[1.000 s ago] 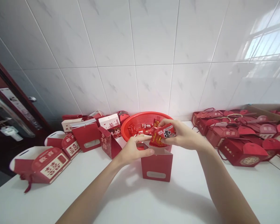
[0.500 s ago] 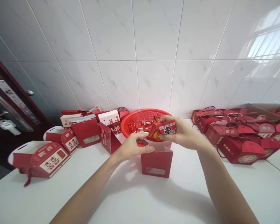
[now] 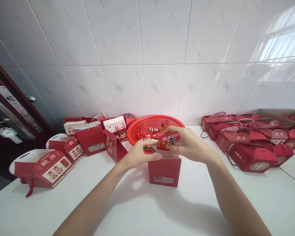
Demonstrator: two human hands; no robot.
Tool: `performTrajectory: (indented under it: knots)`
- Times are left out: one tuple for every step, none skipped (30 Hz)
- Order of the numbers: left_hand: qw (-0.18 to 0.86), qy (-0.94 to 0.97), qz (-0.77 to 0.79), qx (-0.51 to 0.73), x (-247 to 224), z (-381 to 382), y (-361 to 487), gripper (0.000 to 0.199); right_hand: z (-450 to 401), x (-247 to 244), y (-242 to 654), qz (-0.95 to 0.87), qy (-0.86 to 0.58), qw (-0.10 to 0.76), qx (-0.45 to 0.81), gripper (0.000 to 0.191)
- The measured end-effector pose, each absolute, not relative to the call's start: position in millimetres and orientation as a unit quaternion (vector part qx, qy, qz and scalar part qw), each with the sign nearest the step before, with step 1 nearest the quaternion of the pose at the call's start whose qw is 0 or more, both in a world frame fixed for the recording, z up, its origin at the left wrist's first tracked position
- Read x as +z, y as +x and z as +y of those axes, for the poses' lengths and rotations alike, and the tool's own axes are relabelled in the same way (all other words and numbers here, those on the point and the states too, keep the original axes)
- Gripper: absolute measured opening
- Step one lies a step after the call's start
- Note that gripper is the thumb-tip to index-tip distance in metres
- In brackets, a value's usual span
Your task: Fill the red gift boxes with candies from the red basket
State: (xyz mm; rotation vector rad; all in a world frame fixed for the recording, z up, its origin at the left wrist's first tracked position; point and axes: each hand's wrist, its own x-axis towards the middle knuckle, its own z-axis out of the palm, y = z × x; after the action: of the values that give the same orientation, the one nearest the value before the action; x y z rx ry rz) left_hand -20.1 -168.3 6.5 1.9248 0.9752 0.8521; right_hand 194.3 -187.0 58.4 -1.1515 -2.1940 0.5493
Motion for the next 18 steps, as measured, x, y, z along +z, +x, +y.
performTrajectory:
  knots:
    - [0.402,0.764,0.378,0.335,7.4,-168.5,-19.7,0.032,-188.0,58.8,192.9,-0.827,-0.436,0.295,0.197,0.033]
    - [0.406,0.766,0.372,0.334,8.0,-168.6,-19.4,0.030,-188.7,58.8,191.4,-0.828,-0.436,0.297,0.191,0.033]
    - [0.410,0.765,0.368,0.333,8.2,-168.5,-19.1,0.029,-189.0,58.5,189.9,-0.829,-0.434,0.299,0.189,0.033]
    - [0.416,0.763,0.366,0.334,8.0,-168.3,-19.1,0.029,-189.0,57.7,188.5,-0.829,-0.432,0.300,0.190,0.033]
    - [0.422,0.759,0.365,0.334,7.6,-168.1,-19.2,0.029,-188.6,56.7,187.2,-0.829,-0.430,0.299,0.193,0.033]
    - [0.429,0.756,0.365,0.334,7.0,-167.9,-19.4,0.030,-188.1,55.4,186.0,-0.830,-0.430,0.296,0.195,0.034]
    - [0.435,0.752,0.365,0.334,6.3,-167.7,-19.6,0.031,-187.5,54.1,185.0,-0.831,-0.431,0.292,0.197,0.034]
    - [0.440,0.749,0.366,0.334,5.7,-167.5,-19.9,0.032,-186.9,52.8,184.2,-0.831,-0.432,0.289,0.197,0.035]
    - [0.444,0.746,0.367,0.334,5.1,-167.5,-20.1,0.032,-186.3,51.7,183.8,-0.832,-0.431,0.289,0.196,0.036]
    - [0.443,0.745,0.370,0.334,4.7,-167.4,-20.3,0.032,-185.8,50.9,183.8,-0.833,-0.428,0.292,0.193,0.037]
    - [0.440,0.746,0.373,0.334,4.3,-167.4,-20.5,0.032,-185.4,50.4,184.1,-0.834,-0.422,0.300,0.190,0.036]
    - [0.435,0.747,0.377,0.333,4.0,-167.3,-20.7,0.033,-185.0,50.3,184.8,-0.834,-0.414,0.311,0.189,0.035]
    - [0.429,0.747,0.382,0.334,3.6,-167.1,-21.0,0.036,-184.6,50.5,185.8,-0.832,-0.407,0.325,0.190,0.033]
    - [0.423,0.747,0.390,0.334,3.1,-166.9,-21.4,0.040,-184.1,50.9,187.0,-0.827,-0.400,0.342,0.195,0.032]
    - [0.417,0.744,0.399,0.335,2.4,-166.5,-22.0,0.046,-183.5,51.3,188.2,-0.820,-0.396,0.359,0.204,0.030]
    - [0.415,0.740,0.409,0.335,1.7,-166.2,-22.5,0.052,-182.8,51.8,189.4,-0.811,-0.392,0.375,0.218,0.029]
    - [0.417,0.736,0.416,0.334,0.9,-165.8,-23.1,0.058,-182.0,52.2,190.5,-0.801,-0.390,0.388,0.235,0.027]
    - [0.421,0.731,0.421,0.333,0.2,-165.4,-23.5,0.061,-181.2,52.5,191.4,-0.791,-0.387,0.400,0.255,0.025]
